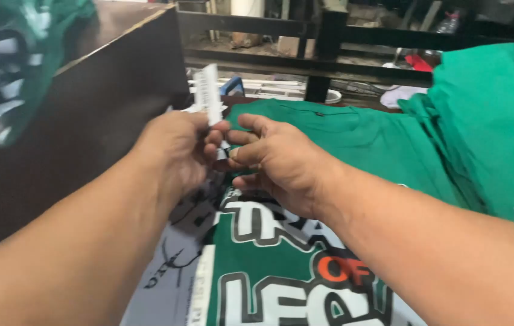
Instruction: The person attaches a white tag to the collar of a green t-shirt using a black plastic clip. They then pick up another t-shirt from a stack and repeat the process of attaching a tag to its collar.
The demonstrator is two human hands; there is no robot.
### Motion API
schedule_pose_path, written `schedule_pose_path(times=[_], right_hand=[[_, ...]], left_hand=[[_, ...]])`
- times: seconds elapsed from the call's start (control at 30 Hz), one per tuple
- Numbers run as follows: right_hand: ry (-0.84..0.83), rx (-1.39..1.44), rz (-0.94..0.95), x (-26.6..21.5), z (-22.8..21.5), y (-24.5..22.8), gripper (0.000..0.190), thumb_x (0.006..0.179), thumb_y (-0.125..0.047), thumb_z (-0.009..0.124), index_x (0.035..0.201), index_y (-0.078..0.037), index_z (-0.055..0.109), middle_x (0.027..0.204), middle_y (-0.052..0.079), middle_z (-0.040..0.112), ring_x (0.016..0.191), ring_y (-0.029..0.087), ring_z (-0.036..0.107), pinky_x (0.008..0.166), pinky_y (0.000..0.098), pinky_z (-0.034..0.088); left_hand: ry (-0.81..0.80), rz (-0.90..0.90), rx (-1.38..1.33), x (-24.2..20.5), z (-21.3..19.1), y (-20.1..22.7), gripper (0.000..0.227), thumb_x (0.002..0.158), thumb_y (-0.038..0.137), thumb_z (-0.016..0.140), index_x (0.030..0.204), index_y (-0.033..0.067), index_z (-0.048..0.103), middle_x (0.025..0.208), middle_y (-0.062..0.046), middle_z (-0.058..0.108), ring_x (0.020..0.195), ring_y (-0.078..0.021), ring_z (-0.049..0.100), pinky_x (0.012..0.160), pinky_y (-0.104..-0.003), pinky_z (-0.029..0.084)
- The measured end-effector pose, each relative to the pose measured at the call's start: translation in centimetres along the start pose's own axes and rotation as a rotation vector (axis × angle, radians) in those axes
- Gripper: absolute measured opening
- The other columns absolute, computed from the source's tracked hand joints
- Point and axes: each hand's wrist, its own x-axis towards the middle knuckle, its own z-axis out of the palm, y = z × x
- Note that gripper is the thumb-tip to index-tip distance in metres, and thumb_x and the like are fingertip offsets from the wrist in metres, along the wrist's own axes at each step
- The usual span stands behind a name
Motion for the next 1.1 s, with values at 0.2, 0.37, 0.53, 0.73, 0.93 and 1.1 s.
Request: schedule_pose_path(times=[0.2, 0.37, 0.53, 0.73, 0.93, 1.1], right_hand=[[-0.083, -0.016, 0.155, 0.0, 1.9, -0.4, 0.040, 0.086, 0.010, 0.057, 0.113, -0.017, 0.068, 0.095, -0.006, 0.067, 0.065, 0.012, 0.062, 0.050, 0.0198, 0.045], [0.029, -0.108, 0.188, -1.1, 1.1, -1.5, 0.006, 0.096, -0.007, 0.067, 0.102, -0.007, 0.065, 0.081, 0.008, 0.066, 0.055, 0.010, 0.048, 0.046, 0.0206, 0.035], [0.132, -0.337, 0.189, -2.5, -1.7, -3.1, 0.003, 0.093, -0.011, 0.070, 0.095, -0.008, 0.070, 0.078, 0.006, 0.070, 0.052, 0.008, 0.046, 0.046, 0.0224, 0.028], [0.293, -0.828, -0.191, -2.4, -10.8, -3.2, 0.009, 0.081, -0.017, 0.074, 0.084, -0.012, 0.081, 0.067, 0.008, 0.075, 0.051, 0.016, 0.067, 0.044, 0.0253, 0.049], [0.633, -1.003, -0.087, -5.2, -16.4, -1.0, 0.010, 0.082, -0.027, 0.072, 0.081, -0.021, 0.080, 0.069, 0.000, 0.077, 0.061, 0.015, 0.074, 0.057, 0.0275, 0.055], [0.735, -0.910, -0.086, -6.5, -15.8, -0.8, 0.013, 0.087, -0.030, 0.068, 0.087, -0.025, 0.080, 0.063, -0.001, 0.072, 0.069, 0.015, 0.072, 0.066, 0.0303, 0.054]], left_hand=[[-0.163, -0.096, -0.062, -1.6, -1.7, 2.3, 0.025, 0.104, 0.021, 0.056, 0.100, -0.0009, 0.067, 0.076, -0.004, 0.057, 0.058, -0.0053, 0.057, 0.041, -0.013, 0.045], [0.061, 0.108, -0.097, -4.4, -0.2, 3.5, 0.017, 0.096, 0.005, 0.054, 0.105, -0.0026, 0.066, 0.084, -0.012, 0.072, 0.058, -0.0115, 0.061, 0.044, -0.019, 0.044], [0.118, 0.272, -0.223, -4.1, 1.3, 3.9, 0.014, 0.094, -0.005, 0.047, 0.102, 0.0060, 0.047, 0.082, -0.023, 0.066, 0.058, -0.0218, 0.063, 0.045, -0.024, 0.043], [0.110, 0.331, 0.179, -1.2, 4.0, 0.8, 0.012, 0.098, 0.006, 0.055, 0.108, 0.0026, 0.058, 0.072, -0.013, 0.072, 0.054, -0.0176, 0.076, 0.045, -0.022, 0.064], [-0.036, 0.218, 0.390, -1.9, 6.3, -3.4, 0.027, 0.101, 0.013, 0.052, 0.122, -0.0034, 0.052, 0.085, -0.017, 0.073, 0.065, -0.0213, 0.077, 0.052, -0.027, 0.065], [0.241, 0.421, 1.103, -1.8, 5.9, -5.3, 0.029, 0.092, 0.031, 0.065, 0.120, 0.0225, 0.065, 0.093, -0.004, 0.069, 0.093, -0.0295, 0.077, 0.066, -0.046, 0.063]])
